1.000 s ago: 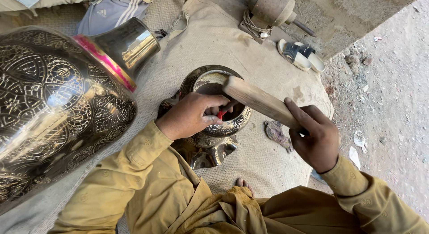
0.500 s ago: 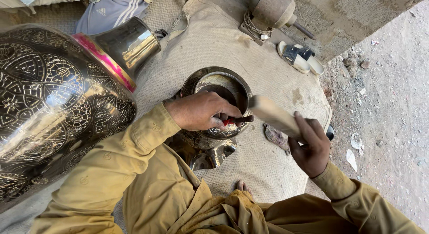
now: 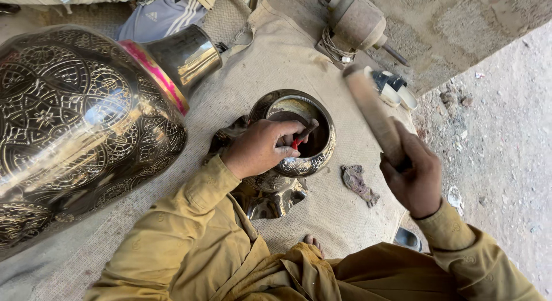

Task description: The person uses a hammer and a small chisel to engrave decorative patterns into the surface of a metal pot. They repeatedly strike the chisel with the hammer to create fine lines and designs on the pot's exterior.

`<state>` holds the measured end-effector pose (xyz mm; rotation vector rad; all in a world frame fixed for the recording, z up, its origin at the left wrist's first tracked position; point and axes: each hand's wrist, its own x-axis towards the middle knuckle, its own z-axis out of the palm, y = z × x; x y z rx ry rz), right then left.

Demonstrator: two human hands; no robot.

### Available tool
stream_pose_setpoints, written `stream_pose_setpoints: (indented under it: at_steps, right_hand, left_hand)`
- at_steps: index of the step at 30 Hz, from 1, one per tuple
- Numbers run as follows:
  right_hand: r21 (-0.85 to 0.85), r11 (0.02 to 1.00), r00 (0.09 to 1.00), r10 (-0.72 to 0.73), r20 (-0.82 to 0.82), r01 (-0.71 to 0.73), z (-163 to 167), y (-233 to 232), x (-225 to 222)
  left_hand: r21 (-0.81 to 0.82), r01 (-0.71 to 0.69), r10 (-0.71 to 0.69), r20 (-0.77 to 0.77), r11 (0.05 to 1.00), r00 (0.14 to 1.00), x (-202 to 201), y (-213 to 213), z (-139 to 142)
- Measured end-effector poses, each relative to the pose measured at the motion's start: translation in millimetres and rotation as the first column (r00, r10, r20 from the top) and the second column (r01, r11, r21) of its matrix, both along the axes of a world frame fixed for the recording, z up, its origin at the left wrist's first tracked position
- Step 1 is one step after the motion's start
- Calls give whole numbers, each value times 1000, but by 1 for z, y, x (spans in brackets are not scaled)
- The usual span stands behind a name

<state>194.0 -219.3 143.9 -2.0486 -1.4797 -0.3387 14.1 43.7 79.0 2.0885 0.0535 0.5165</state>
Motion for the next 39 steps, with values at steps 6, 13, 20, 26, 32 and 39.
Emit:
stream_pose_setpoints:
  at_steps: [6,13,20,26,32,39]
  right_hand:
    - [-108,993,998,-56,7,57,51,25,-27]
    - [-270,962,881,90,465,45,102,66,-56]
    - [-403,915,643,310,700,-2,112,94,-88]
    - [-429,903,557,366,745,-21,112,95,-113]
    - [-358,931,534,337,775,-68,114,95,-115]
    - [-379,924,566,339,751,-51,110,97,-104]
  left_hand:
    - [-252,-109,149,148,962,978,-15,-15,-9]
    - [-461,-264,392,208,847,896,-25,-35,-30]
    - [-674,-227,548,310,703,777,-20,-60,-58]
    - [-677,-335,637,257,655,727,-15,-71,-76]
    - [-715,-357,693,243,601,679,-12,-73,-75]
    - [-678,-320,617,250,662,746,-11,-64,-68]
